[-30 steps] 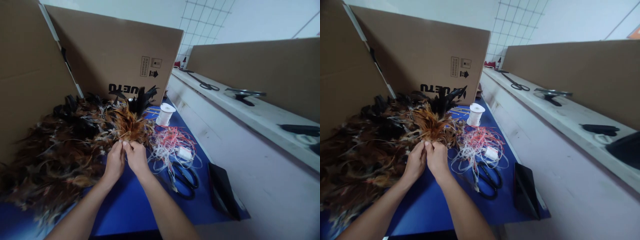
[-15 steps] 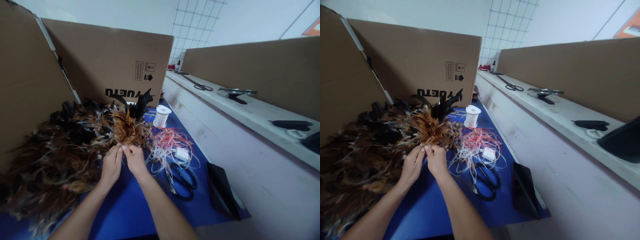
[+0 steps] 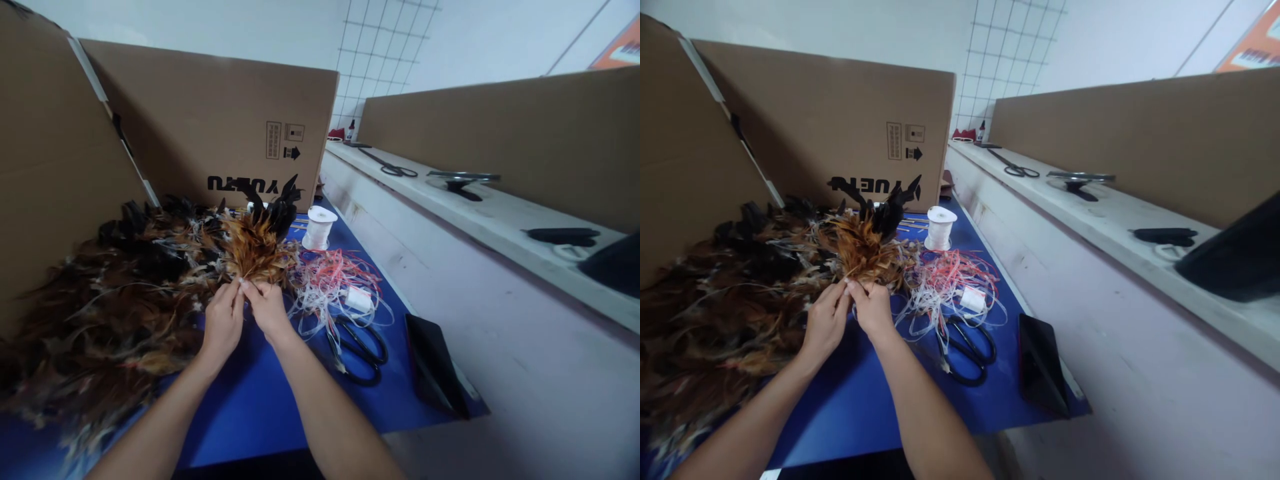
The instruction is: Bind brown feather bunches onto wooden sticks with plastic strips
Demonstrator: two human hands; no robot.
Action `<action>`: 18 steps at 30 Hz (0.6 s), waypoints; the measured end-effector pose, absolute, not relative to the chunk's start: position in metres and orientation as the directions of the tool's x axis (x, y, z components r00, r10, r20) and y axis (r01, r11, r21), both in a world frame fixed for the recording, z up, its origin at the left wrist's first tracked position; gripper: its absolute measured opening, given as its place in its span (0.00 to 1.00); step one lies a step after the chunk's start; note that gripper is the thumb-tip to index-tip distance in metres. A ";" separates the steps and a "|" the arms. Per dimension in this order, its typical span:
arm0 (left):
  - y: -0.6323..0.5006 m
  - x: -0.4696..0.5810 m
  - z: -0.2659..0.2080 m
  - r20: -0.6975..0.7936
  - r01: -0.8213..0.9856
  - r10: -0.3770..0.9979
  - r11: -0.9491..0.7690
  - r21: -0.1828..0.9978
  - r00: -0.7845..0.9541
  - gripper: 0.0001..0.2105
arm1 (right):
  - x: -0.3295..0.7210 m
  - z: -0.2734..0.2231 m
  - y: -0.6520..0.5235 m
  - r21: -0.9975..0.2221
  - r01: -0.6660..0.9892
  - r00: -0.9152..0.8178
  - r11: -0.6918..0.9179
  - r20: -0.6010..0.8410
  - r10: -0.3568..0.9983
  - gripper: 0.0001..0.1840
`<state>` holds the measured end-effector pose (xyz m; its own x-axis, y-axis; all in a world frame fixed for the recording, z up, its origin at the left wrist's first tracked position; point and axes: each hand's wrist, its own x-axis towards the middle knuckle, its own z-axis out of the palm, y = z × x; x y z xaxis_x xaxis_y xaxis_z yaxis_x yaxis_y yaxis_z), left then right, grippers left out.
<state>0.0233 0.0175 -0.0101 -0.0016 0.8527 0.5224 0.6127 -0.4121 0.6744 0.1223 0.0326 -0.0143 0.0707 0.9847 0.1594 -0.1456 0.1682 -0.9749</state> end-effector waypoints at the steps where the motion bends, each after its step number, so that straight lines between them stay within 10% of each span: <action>1: 0.017 0.023 -0.009 0.519 0.602 0.855 -0.411 0.685 -0.007 0.17 | 0.122 -0.014 0.033 -0.972 -0.166 0.072 0.166 0.156 0.985 0.18; 18: 0.034 0.009 -0.019 0.261 0.107 0.940 -0.243 0.964 -0.217 0.15 | 0.120 -0.012 0.031 -0.941 -0.332 -0.016 0.065 0.075 0.997 0.21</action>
